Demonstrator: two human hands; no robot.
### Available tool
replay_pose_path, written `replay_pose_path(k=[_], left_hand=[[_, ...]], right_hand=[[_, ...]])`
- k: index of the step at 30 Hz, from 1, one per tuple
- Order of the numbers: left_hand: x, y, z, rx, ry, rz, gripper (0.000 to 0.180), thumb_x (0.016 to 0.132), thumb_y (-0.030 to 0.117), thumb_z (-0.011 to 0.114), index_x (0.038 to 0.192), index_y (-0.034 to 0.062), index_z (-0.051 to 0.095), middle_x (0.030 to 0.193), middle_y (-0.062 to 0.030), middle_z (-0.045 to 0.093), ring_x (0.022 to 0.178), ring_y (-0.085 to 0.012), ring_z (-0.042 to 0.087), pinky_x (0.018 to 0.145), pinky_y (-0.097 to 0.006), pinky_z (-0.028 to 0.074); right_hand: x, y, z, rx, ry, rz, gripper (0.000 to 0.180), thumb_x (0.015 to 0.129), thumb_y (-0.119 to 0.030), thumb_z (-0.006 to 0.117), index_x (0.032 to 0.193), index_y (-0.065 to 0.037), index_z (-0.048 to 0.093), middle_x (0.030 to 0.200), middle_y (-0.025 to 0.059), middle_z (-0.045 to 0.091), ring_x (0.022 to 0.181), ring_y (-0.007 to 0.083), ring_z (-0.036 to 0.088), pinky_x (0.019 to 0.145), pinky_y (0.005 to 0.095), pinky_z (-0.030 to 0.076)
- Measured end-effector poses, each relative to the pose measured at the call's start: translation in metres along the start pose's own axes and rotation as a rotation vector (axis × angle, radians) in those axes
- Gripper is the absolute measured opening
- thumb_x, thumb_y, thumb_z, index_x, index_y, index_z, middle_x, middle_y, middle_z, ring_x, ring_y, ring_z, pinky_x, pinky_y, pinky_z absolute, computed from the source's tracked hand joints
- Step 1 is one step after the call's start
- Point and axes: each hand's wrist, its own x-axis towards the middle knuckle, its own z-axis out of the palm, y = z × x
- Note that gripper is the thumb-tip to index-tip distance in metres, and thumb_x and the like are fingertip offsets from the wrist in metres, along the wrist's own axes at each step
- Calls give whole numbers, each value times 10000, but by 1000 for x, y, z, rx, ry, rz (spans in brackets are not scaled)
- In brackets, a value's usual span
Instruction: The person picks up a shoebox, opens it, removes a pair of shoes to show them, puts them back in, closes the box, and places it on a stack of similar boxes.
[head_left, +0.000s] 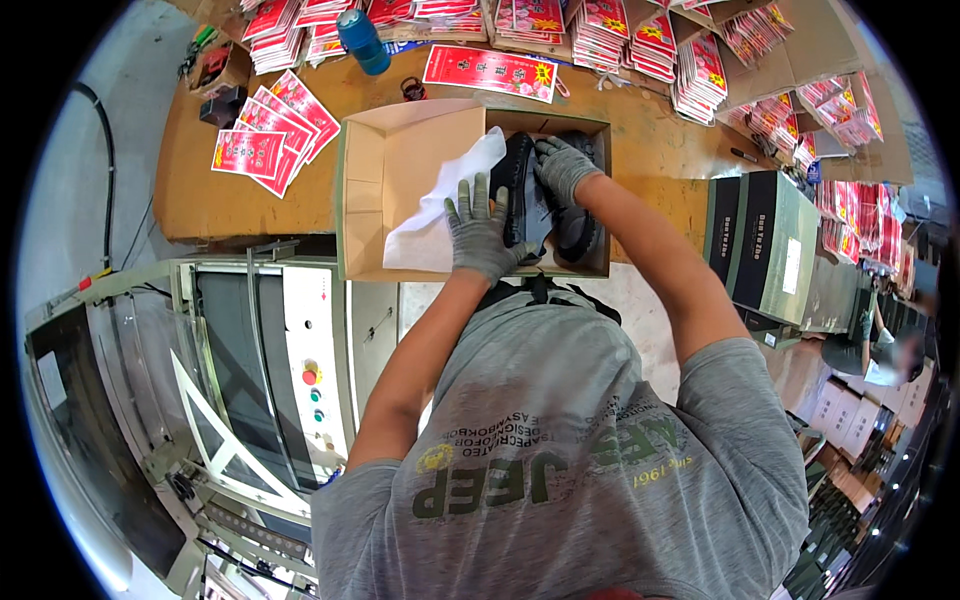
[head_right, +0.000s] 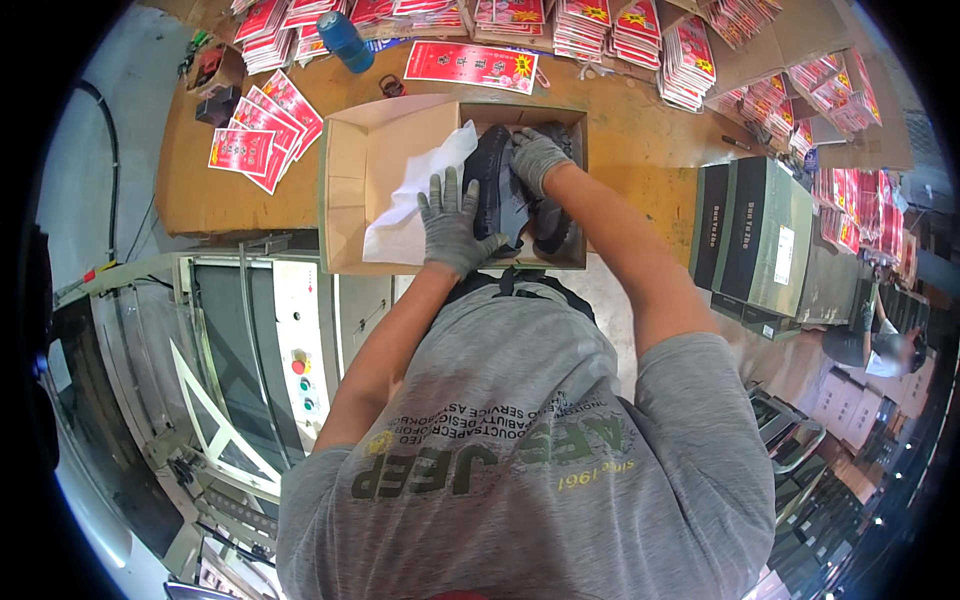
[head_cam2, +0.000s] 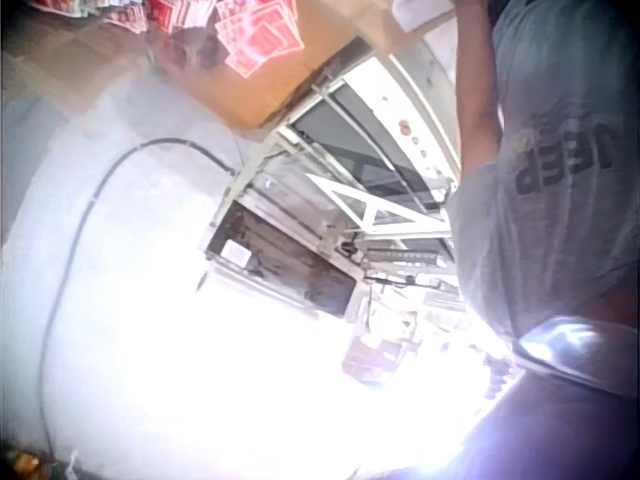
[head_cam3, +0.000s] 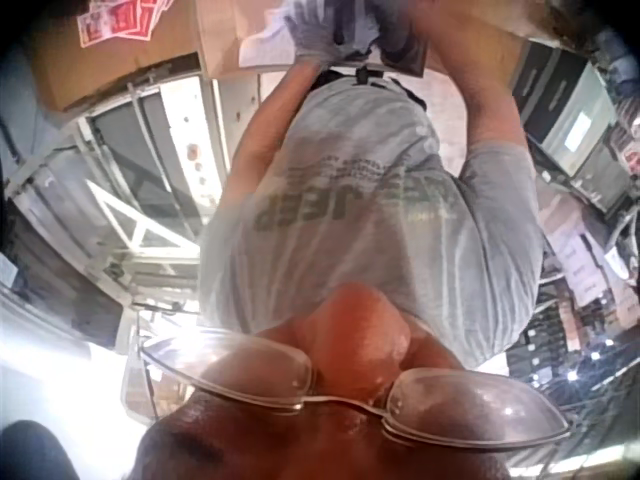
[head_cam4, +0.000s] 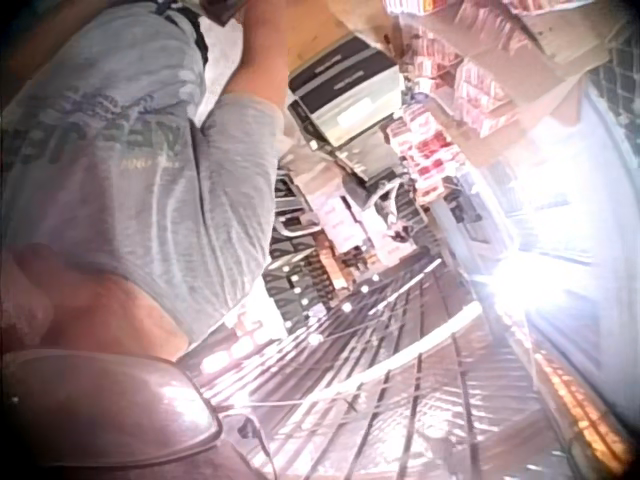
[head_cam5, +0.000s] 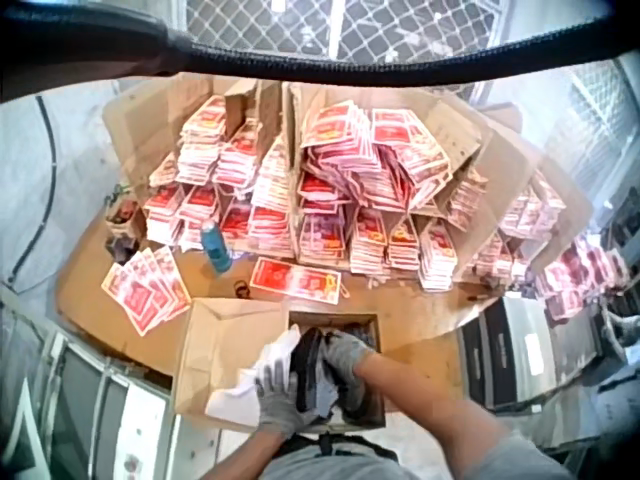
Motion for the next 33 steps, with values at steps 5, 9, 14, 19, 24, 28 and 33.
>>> replay_pose_path(k=[5, 9, 14, 19, 24, 28, 33], left_hand=[[3, -15, 30, 149, -151, -145, 1038, 708, 525, 791, 1521, 17, 393, 1682, -220, -16, 1531, -491, -26, 1196, -663, 33], [13, -13, 30, 150, -138, -200, 1029, 705, 501, 792, 1530, 41, 384, 1679, -230, -18, 1529, -497, -18, 1189, -677, 45], [25, -14, 37, 139, -107, -76, 986, 723, 480, 783, 1546, 112, 383, 1679, -223, 24, 1535, -468, 34, 1202, -648, 78], [34, 0, 35, 206, -181, -85, 955, 727, 498, 795, 1527, 129, 425, 1680, -218, 27, 1537, -458, 36, 1212, -622, 101], [32, 11, 38, 223, -157, -150, 924, 733, 512, 797, 1519, 173, 448, 1682, -211, 16, 1534, -470, 33, 1210, -617, 112], [17, 26, 45, 189, -144, -212, 969, 738, 503, 801, 1548, 150, 403, 1674, -232, -24, 1535, -469, 7, 1221, -596, 98], [4, 28, 57, 186, -71, -208, 872, 715, 502, 817, 1464, 156, 534, 1664, -263, -9, 1521, -502, 26, 1214, -595, 112]], right_hand=[[-27, 25, -100, 111, -307, -222, 235, 668, -107, 759, 903, -117, 766, 1038, 139, 736, 1098, 332, 665, 1036, 377, 466], [-115, 54, -154, 230, 1, -112, 198, 715, -91, 701, 908, -117, 668, 874, 107, 678, 981, 312, 653, 1076, 447, 425], [-209, 35, -113, 224, 307, 177, 345, 525, -122, 785, 845, -142, 657, 817, 89, 637, 894, 323, 629, 962, 441, 472], [-233, -2, -111, 585, 757, 453, 333, 632, -41, 791, 912, -85, 618, 787, 79, 612, 815, 277, 619, 831, 414, 498], [-252, -23, -77, 1311, 1086, 1045, 281, 801, -95, 830, 990, -63, 624, 795, 4, 610, 728, 110, 559, 675, 289, 494], [-245, -36, -60, 1053, 1233, 1304, 305, 840, -189, 831, 1008, -40, 624, 849, 33, 629, 776, 138, 583, 731, 308, 507], [-216, -32, 35, 857, 916, 1527, 224, 881, -212, 738, 1006, -51, 645, 946, 162, 673, 882, 359, 652, 813, 426, 518]])
